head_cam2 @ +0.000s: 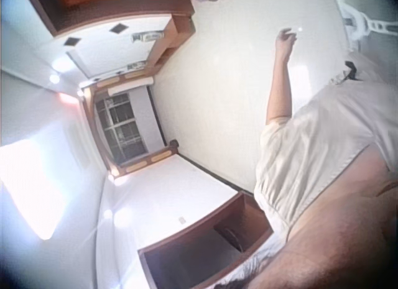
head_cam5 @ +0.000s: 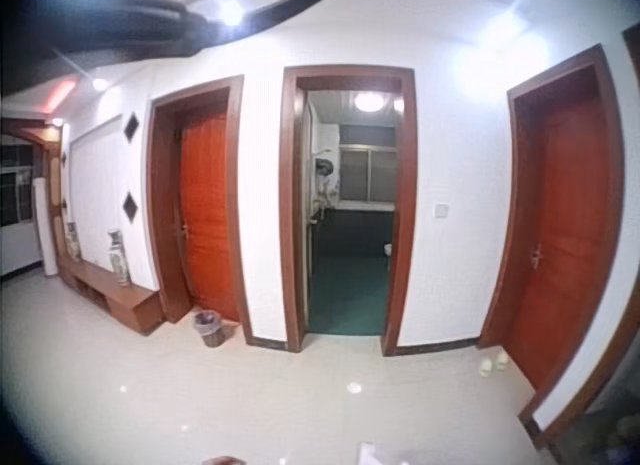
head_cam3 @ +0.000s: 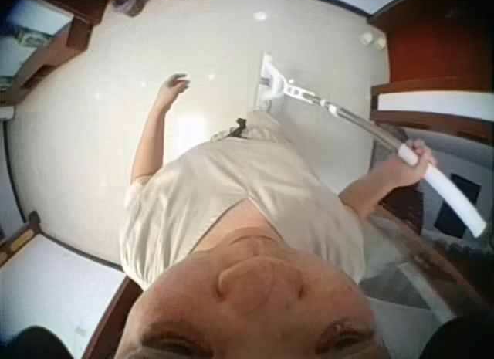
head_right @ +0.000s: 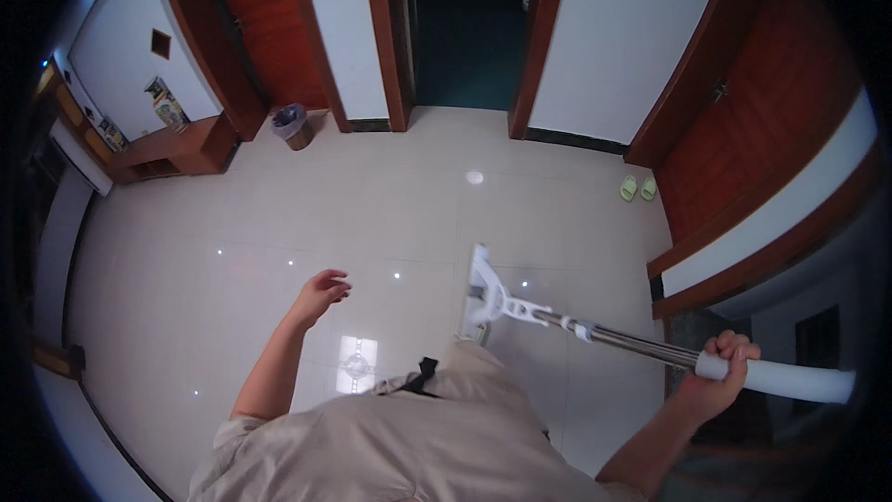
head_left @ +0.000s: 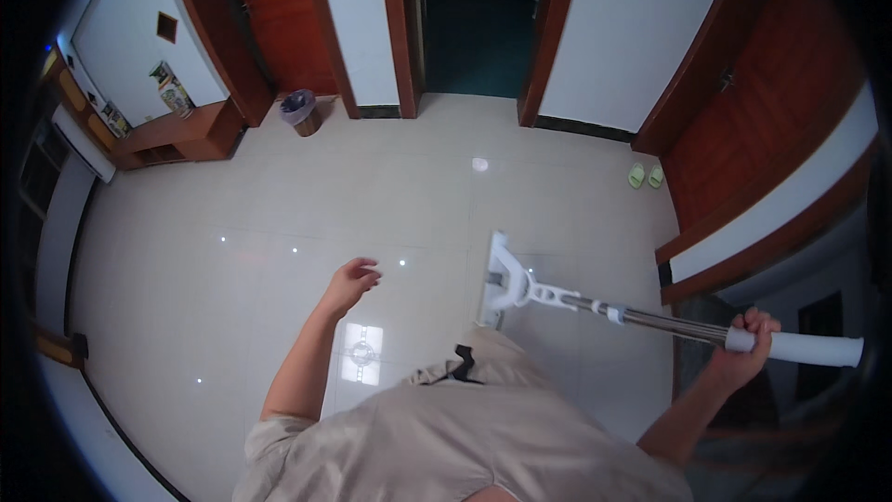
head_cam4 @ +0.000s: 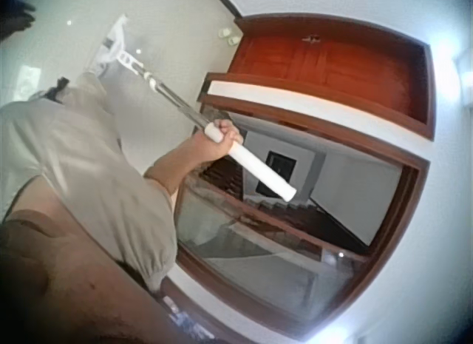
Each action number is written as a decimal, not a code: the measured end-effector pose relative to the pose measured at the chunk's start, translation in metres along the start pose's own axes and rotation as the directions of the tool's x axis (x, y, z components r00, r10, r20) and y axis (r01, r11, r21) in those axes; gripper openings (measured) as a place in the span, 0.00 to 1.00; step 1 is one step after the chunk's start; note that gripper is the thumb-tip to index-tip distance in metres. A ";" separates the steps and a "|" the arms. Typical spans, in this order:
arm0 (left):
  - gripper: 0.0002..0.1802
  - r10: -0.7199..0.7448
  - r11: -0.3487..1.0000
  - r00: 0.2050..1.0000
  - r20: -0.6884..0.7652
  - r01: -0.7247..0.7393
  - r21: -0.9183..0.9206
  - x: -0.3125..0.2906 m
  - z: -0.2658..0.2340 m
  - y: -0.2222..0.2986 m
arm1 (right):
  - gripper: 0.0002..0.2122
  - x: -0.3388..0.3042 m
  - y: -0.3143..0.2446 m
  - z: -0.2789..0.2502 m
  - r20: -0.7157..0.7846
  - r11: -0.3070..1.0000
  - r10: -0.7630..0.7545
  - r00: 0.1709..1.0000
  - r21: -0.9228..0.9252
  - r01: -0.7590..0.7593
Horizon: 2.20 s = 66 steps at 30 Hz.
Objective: The person mops the floor in a bedroom using a mop. They move a small trash bin to clean underneath it, then continue mopping around the bed and furniture before exiting the room.
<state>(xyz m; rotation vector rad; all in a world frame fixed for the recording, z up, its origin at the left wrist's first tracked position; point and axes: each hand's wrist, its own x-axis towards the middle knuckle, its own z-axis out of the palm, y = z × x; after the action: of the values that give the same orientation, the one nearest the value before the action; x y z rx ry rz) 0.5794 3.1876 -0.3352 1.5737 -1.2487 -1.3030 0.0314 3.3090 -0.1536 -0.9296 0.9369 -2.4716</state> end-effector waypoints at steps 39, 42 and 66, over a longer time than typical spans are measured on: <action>0.24 -0.035 0.932 0.521 0.853 0.325 -0.161 0.874 0.170 0.279 | 0.24 0.235 0.777 0.279 0.050 0.129 0.986 0.160 -0.836 -0.533; 0.19 0.024 0.966 0.492 0.870 0.211 -0.146 0.920 0.166 0.310 | 0.25 0.244 0.825 0.342 0.274 0.398 0.908 0.318 -0.802 -0.445; 0.24 -0.201 0.969 -0.029 0.979 0.143 0.203 1.083 0.113 0.349 | 0.20 0.063 0.916 0.536 -0.492 0.205 0.639 0.591 -0.632 -0.747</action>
<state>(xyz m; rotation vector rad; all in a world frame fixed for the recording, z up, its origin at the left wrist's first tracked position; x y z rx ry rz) 0.4070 2.0576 -0.3202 0.4780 -1.8673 -2.8867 0.4221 2.3644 -0.4458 -0.3297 2.0611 -1.2157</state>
